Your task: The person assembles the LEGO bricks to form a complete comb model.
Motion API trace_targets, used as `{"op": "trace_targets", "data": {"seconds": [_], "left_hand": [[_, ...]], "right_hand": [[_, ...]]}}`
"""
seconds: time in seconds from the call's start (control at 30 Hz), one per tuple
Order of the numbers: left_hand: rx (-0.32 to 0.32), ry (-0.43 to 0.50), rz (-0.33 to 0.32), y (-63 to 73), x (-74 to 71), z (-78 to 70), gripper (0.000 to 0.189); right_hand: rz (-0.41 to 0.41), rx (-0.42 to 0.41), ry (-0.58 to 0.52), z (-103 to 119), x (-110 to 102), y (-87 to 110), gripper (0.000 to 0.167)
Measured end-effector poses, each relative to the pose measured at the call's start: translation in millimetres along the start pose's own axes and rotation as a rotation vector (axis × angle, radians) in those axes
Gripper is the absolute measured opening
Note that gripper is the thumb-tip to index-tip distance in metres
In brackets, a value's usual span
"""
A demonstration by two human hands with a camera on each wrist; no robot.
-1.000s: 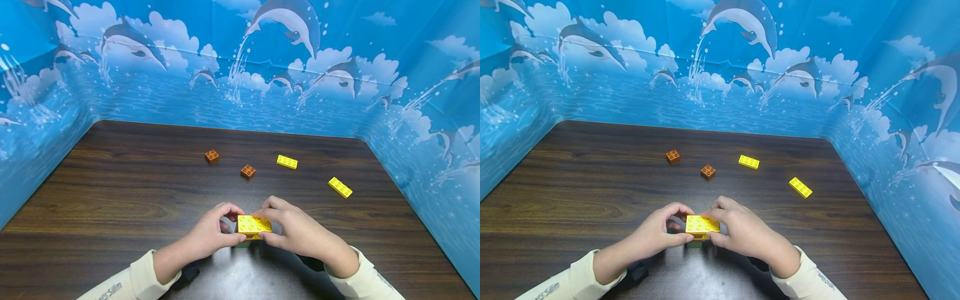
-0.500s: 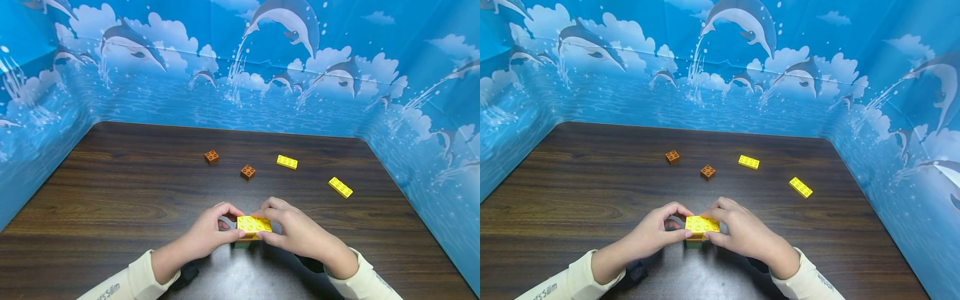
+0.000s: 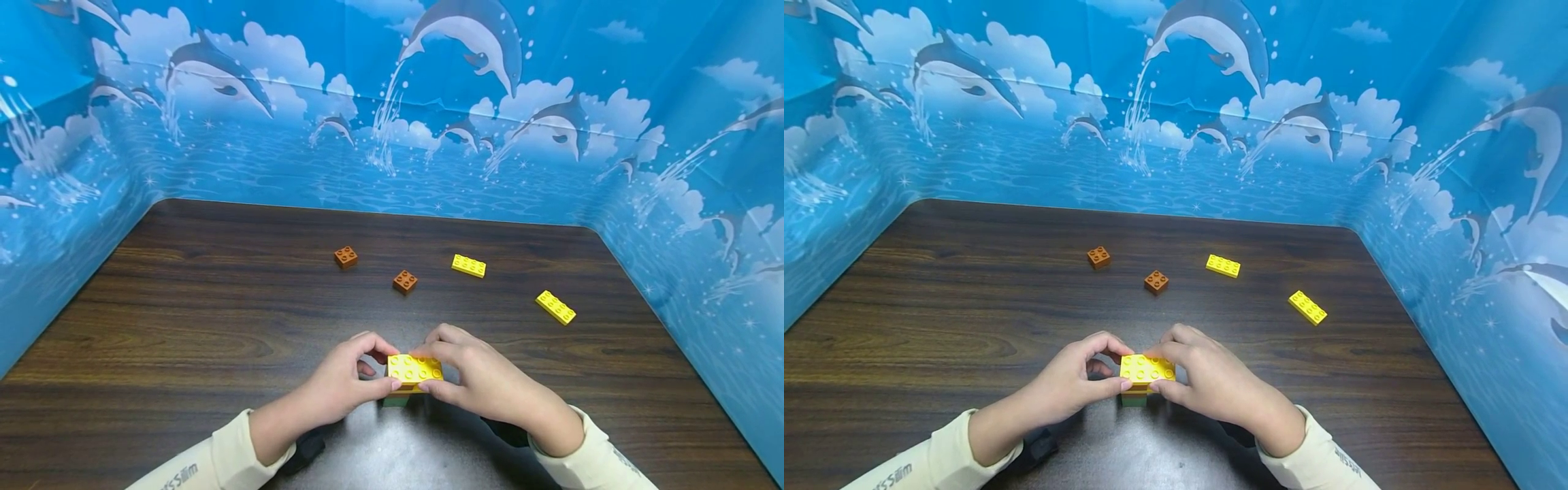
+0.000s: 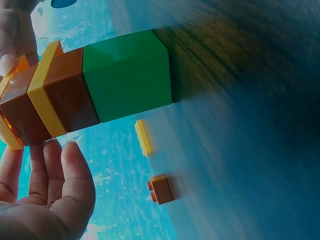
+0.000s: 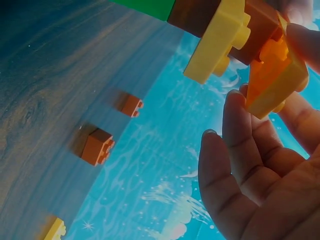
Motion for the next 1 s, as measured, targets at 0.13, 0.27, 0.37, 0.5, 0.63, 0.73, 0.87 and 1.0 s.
{"op": "trace_targets", "data": {"seconds": [0.13,0.27,0.37,0.5,0.63,0.73,0.87,1.0], "left_hand": [[-0.007,-0.004,0.012,-0.7,0.0,-0.2,0.027],[-0.011,-0.006,0.014,-1.3,0.1,-0.3,0.027],[-0.012,-0.011,0.014,-1.2,0.3,0.2,0.027],[-0.023,-0.003,0.015,-0.5,0.3,0.8,0.027],[-0.022,-0.005,0.038,-1.6,-2.1,-0.4,0.028],[-0.015,-0.004,0.080,-4.3,-7.9,-0.5,0.031],[-0.031,0.024,0.057,-14.8,-22.5,2.7,0.037],[-0.078,0.039,-0.101,-33.0,-42.2,11.3,0.037]], "right_hand": [[0.001,-0.004,-0.006,-1.6,0.5,-0.1,0.034],[0.004,-0.003,-0.019,-3.3,1.1,-0.6,0.034],[0.002,0.000,-0.021,-3.5,1.5,-0.9,0.034],[-0.003,0.007,-0.018,-2.5,2.4,-0.7,0.036],[-0.010,0.010,-0.011,-1.6,3.0,0.3,0.036],[-0.018,0.008,0.002,-0.9,3.6,0.5,0.036],[-0.022,0.027,0.032,-0.2,4.0,0.0,0.037],[-0.012,0.058,0.046,-0.3,3.9,0.4,0.039]]}}
Point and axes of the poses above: each hand's wrist, its own y-axis away from the middle knuckle, its own x-axis out of the palm, z = x × y, the point moved 1 cm from there along -y, towards the middle knuckle, and after that the axes turned 8 degrees about x, right-handed, at the moved point
